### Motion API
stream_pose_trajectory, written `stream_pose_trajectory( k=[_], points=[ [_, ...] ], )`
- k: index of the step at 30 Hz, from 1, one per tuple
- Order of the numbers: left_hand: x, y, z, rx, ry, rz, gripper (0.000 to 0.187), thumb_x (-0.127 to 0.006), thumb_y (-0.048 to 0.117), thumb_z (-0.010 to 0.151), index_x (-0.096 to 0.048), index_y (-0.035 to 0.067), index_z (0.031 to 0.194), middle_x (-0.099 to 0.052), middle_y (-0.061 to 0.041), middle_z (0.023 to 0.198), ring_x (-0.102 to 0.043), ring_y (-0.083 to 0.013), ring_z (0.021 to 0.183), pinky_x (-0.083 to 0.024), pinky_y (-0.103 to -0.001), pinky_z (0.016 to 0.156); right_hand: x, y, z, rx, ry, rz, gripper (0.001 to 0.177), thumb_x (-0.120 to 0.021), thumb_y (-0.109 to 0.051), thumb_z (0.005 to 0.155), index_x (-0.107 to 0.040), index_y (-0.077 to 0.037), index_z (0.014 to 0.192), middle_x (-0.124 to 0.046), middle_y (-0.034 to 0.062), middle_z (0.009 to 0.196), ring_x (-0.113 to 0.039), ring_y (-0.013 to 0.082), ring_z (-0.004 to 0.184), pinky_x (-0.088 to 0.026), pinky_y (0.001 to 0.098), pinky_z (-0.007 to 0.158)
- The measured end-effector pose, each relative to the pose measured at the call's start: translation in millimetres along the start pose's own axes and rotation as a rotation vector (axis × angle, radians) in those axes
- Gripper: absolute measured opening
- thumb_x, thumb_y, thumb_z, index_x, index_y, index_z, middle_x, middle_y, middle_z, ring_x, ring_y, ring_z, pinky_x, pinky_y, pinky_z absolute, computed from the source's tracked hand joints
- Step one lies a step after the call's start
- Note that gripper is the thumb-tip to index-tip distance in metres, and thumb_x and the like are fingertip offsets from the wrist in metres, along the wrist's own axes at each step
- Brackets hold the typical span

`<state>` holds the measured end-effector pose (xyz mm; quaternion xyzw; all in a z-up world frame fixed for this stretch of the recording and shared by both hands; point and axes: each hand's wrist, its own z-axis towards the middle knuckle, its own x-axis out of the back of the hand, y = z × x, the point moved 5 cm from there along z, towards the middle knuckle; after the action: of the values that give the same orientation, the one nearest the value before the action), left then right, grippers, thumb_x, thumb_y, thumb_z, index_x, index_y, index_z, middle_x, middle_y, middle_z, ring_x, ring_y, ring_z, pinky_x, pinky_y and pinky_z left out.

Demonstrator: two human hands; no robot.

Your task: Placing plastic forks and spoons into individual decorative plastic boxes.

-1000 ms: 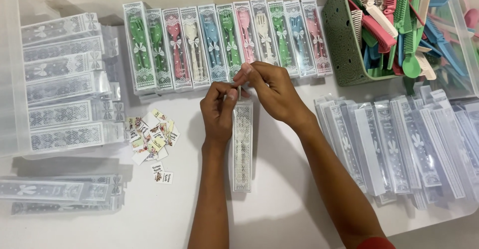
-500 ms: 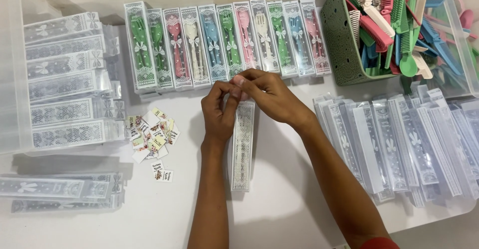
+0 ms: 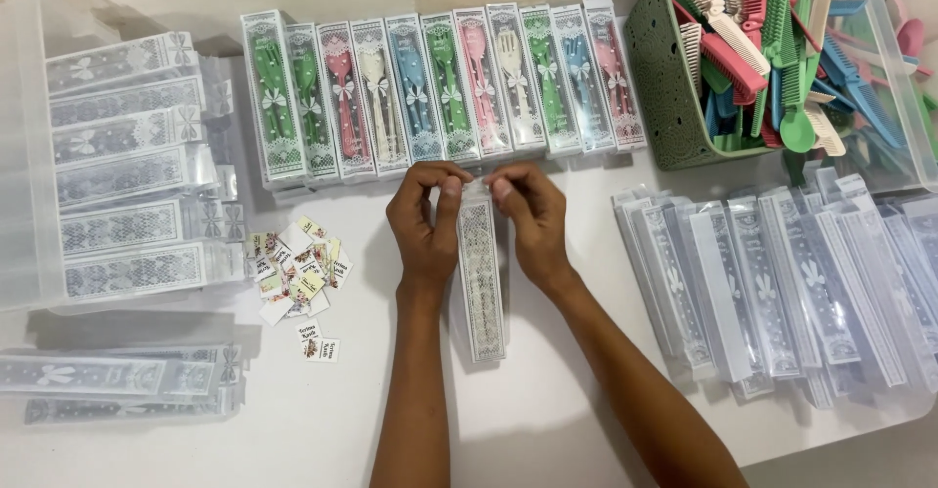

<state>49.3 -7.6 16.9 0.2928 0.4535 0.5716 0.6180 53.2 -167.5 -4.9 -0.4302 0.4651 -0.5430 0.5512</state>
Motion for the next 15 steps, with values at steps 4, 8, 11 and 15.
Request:
stream_pose_trajectory(
  k=[4, 8, 11, 15],
  points=[
    [1, 8, 2, -0.008, 0.000, 0.065, 0.013, -0.054, 0.009, 0.105, -0.057, 0.000, 0.096, -0.066, -0.013, 0.103, -0.062, -0.0171, 0.096, -0.050, -0.030, 0.090, -20, -15, -15, 0.062, -0.133, 0.079, 0.017, -0.060, -0.010, 0.106, -0.061, -0.001, 0.120, -0.066, 0.0019, 0.106, -0.060, 0.0057, 0.094, -0.050, 0.0225, 0.083],
    [-1, 10, 1, -0.032, -0.056, 0.083, 0.018, -0.040, 0.005, 0.094, -0.057, 0.000, 0.090, -0.064, -0.014, 0.103, -0.063, -0.0200, 0.098, -0.051, -0.031, 0.094, -17, 3, -17, 0.018, -0.158, 0.091, 0.017, -0.066, -0.006, 0.101, -0.065, 0.001, 0.116, -0.065, 0.0017, 0.094, -0.052, 0.0028, 0.076, -0.042, 0.0194, 0.065],
    [-2, 4, -1, 0.018, -0.065, 0.089, 0.023, -0.039, 0.001, 0.083, -0.060, -0.002, 0.092, -0.065, -0.014, 0.102, -0.064, -0.0219, 0.097, -0.052, -0.033, 0.091, -13, 2, -19, 0.035, -0.143, 0.056, 0.015, -0.064, -0.004, 0.101, -0.067, 0.003, 0.114, -0.067, 0.0026, 0.094, -0.049, 0.0027, 0.071, -0.039, 0.0195, 0.061],
    [-8, 8, 1, 0.032, -0.073, 0.174, 0.030, -0.042, -0.003, 0.083, -0.067, -0.004, 0.100, -0.066, -0.016, 0.104, -0.066, -0.0235, 0.099, -0.053, -0.034, 0.089, -14, -1, -15, 0.059, -0.147, 0.085, 0.015, -0.064, -0.004, 0.101, -0.066, 0.003, 0.114, -0.067, 0.0026, 0.095, -0.052, 0.0028, 0.073, -0.041, 0.0195, 0.062]
  ],
)
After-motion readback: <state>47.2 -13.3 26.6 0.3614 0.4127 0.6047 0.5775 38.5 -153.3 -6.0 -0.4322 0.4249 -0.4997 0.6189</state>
